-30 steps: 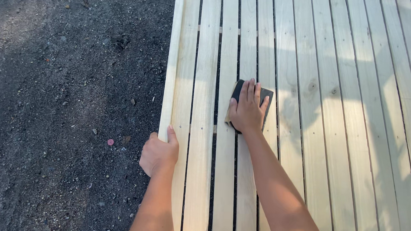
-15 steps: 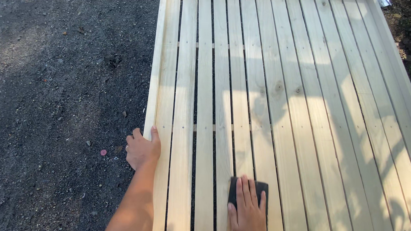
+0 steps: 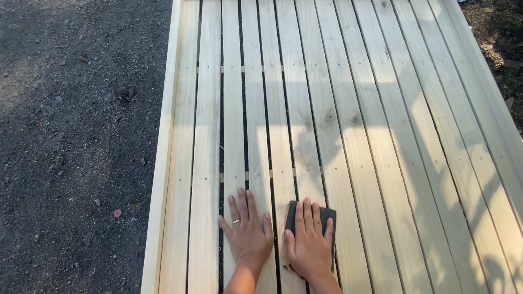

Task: The person sands unfinished wooden bench frames outdoors, rubbing sandpaper along the slatted seat surfaces and the edges of the armrests and frame rails. They move between benches, steadying the frame with one hand while sanding with the other, working across the slats and ends of the furniture.

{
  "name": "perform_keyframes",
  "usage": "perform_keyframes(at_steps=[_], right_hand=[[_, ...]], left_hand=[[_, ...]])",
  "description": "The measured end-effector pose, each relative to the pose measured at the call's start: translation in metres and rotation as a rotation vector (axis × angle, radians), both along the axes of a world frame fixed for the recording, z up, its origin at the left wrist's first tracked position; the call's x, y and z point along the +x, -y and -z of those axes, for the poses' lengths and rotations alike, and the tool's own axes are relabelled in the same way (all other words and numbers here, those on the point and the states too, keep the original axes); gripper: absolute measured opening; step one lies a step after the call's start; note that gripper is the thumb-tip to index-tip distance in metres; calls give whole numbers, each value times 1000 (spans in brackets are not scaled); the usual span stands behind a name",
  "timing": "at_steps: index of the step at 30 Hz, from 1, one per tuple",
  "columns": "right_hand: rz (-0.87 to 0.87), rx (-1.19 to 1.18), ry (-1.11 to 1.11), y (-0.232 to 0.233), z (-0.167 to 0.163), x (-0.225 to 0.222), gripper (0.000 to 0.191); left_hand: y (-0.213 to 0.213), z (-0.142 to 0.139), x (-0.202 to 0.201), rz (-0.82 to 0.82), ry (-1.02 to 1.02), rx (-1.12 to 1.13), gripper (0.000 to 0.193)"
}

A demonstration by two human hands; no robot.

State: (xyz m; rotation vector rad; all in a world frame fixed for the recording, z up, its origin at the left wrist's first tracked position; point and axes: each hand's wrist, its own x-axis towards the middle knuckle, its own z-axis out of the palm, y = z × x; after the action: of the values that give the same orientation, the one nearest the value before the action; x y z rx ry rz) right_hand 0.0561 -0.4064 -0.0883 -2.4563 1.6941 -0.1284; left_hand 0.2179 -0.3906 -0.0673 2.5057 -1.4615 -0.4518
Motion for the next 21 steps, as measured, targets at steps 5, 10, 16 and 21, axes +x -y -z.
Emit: perform_keyframes(at_steps=[5, 10, 16, 21], right_hand=[[70, 26, 27, 179, -30, 76, 78], [51, -9, 47, 260, -31, 108, 77], [-22, 23, 60, 137, -20, 53, 76], [-80, -20, 83, -121, 8, -67, 83]], left_hand=[[-1, -1, 5, -5, 119, -183, 77], [3, -4, 5, -10, 65, -58, 78], [5, -9, 7, -12, 25, -2, 77], [2, -6, 5, 2, 48, -27, 76]])
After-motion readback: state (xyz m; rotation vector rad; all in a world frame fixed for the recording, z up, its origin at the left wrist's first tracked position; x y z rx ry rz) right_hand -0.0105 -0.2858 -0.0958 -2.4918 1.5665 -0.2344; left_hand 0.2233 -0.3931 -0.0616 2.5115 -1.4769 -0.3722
